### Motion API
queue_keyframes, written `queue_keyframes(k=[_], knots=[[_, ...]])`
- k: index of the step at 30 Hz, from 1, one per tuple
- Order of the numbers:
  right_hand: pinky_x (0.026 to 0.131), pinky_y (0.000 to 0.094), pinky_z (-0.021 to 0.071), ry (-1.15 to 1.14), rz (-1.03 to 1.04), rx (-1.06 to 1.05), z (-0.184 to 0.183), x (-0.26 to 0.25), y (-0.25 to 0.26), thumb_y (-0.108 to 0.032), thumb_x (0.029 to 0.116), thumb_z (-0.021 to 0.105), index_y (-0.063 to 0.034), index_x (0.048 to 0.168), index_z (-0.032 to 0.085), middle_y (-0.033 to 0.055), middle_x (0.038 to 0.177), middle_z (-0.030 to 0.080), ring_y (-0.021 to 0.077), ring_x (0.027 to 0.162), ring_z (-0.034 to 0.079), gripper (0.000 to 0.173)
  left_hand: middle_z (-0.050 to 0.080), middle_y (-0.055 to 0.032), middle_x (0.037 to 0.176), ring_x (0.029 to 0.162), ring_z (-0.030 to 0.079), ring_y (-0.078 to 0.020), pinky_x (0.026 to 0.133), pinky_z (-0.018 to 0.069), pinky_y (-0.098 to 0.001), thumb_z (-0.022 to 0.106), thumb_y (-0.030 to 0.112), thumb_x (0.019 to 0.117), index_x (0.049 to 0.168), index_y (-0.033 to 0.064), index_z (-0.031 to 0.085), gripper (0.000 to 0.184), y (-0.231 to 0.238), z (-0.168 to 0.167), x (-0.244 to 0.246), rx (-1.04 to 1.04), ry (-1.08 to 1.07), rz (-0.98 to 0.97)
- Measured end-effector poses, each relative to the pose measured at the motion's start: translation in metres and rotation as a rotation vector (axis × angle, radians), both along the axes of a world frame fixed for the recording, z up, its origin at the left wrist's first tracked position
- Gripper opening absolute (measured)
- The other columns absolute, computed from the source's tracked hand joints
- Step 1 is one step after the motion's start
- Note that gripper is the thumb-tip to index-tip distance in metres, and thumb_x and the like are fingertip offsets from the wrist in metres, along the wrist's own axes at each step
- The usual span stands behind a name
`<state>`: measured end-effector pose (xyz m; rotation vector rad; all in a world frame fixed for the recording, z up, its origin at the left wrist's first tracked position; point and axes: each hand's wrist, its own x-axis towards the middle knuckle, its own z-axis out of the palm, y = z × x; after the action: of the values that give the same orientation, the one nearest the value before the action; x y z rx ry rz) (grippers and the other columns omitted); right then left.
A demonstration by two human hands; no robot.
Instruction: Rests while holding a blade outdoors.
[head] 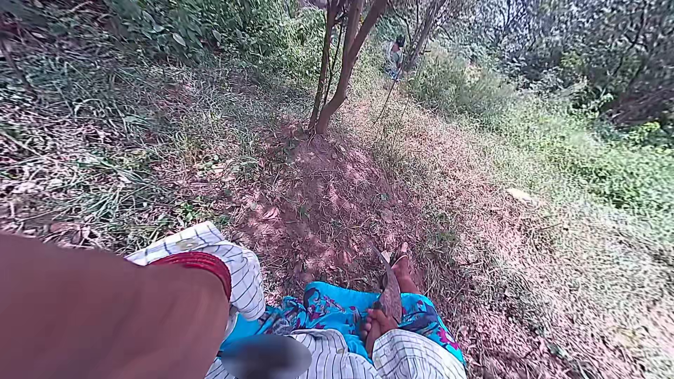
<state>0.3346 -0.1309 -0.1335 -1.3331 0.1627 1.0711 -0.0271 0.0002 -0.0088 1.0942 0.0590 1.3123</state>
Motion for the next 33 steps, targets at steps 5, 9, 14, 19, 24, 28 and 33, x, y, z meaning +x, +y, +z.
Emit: queue_keyframes(k=[5, 9, 14, 19, 24, 28, 33], knots=[[0.04, 0.0234, 0.0479, -0.038, -0.023, -0.029, -0.002, -0.009, -0.003, 0.002, 0.1048, 0.043, -0.004, 0.103, 0.044, -0.0007, 0.054, 0.047, 0.0085, 0.039, 0.049, 0.007, 0.053, 0.0002, 0.065, 0.062, 0.055, -0.0135, 0.053, 0.0412, -0.0307, 0.022, 0.012, 0.1056, 0.086, 0.0124, 0.054, 0.037, 0.0, -0.001, -0.001, -0.01, -0.008, 0.005], [0.039, 0.0239, 0.0471, -0.03, -0.028, -0.044, -0.001, -0.009, -0.002, 0.002, 0.1046, 0.045, -0.0044, 0.102, 0.044, -0.0009, 0.054, 0.046, 0.0086, 0.039, 0.048, 0.007, 0.054, 0.0015, 0.064, 0.061, 0.056, -0.0119, 0.052, 0.042, -0.0301, 0.024, 0.013, 0.1062, 0.087, 0.0135, 0.056, 0.038, 0.002, -0.001, 0.002, -0.003, -0.038, 0.019], [0.038, 0.0247, 0.0472, -0.005, -0.053, -0.033, -0.011, -0.007, -0.001, 0.002, 0.1045, 0.044, -0.0041, 0.103, 0.043, -0.0007, 0.054, 0.046, 0.009, 0.038, 0.048, 0.006, 0.056, -0.0001, 0.065, 0.062, 0.058, -0.0103, 0.054, 0.045, -0.027, 0.03, 0.006, 0.105, 0.082, 0.0126, 0.058, 0.037, 0.0, 0.019, 0.006, 0.003, -0.053, 0.075], [0.039, 0.024, 0.0474, -0.01, -0.044, 0.0, -0.009, -0.008, -0.003, 0.002, 0.1045, 0.042, -0.0042, 0.101, 0.044, -0.0011, 0.053, 0.046, 0.0088, 0.038, 0.048, 0.008, 0.063, -0.0082, 0.088, 0.08, 0.062, -0.0064, 0.063, 0.0456, -0.0193, 0.024, 0.0, 0.1071, 0.114, -0.0123, 0.046, 0.026, -0.026, 0.077, 0.004, 0.102, 0.28, 0.077], [0.038, 0.0229, 0.0467, -0.025, -0.075, -0.012, 0.0, -0.013, -0.002, 0.003, 0.1038, 0.044, -0.0043, 0.101, 0.043, -0.0002, 0.054, 0.046, 0.0085, 0.038, 0.048, 0.008, 0.057, -0.0091, 0.091, 0.083, 0.058, -0.0094, 0.072, 0.048, -0.0238, 0.03, 0.005, 0.1033, 0.11, -0.011, 0.045, 0.023, -0.009, -0.007, 0.0, 0.067, 0.077, 0.414], [0.038, 0.0229, 0.0472, -0.027, -0.077, -0.01, 0.001, -0.013, -0.002, 0.003, 0.1036, 0.044, -0.0038, 0.101, 0.043, -0.0001, 0.054, 0.047, 0.0084, 0.038, 0.048, 0.008, 0.061, -0.0067, 0.1, 0.092, 0.06, -0.0073, 0.08, 0.0486, -0.0227, 0.042, 0.014, 0.1044, 0.119, -0.006, 0.048, 0.026, -0.008, -0.021, -0.003, 0.055, 0.035, 0.417], [0.037, 0.0227, 0.0464, -0.022, -0.088, -0.011, 0.001, -0.014, -0.002, 0.003, 0.1039, 0.044, -0.0039, 0.101, 0.044, 0.0, 0.054, 0.047, 0.0085, 0.037, 0.048, 0.008, 0.06, -0.0082, 0.101, 0.092, 0.058, -0.0064, 0.08, 0.0459, -0.0206, 0.043, 0.02, 0.1045, 0.12, -0.0084, 0.045, 0.033, -0.007, -0.021, -0.009, 0.118, 0.15, 0.414]])
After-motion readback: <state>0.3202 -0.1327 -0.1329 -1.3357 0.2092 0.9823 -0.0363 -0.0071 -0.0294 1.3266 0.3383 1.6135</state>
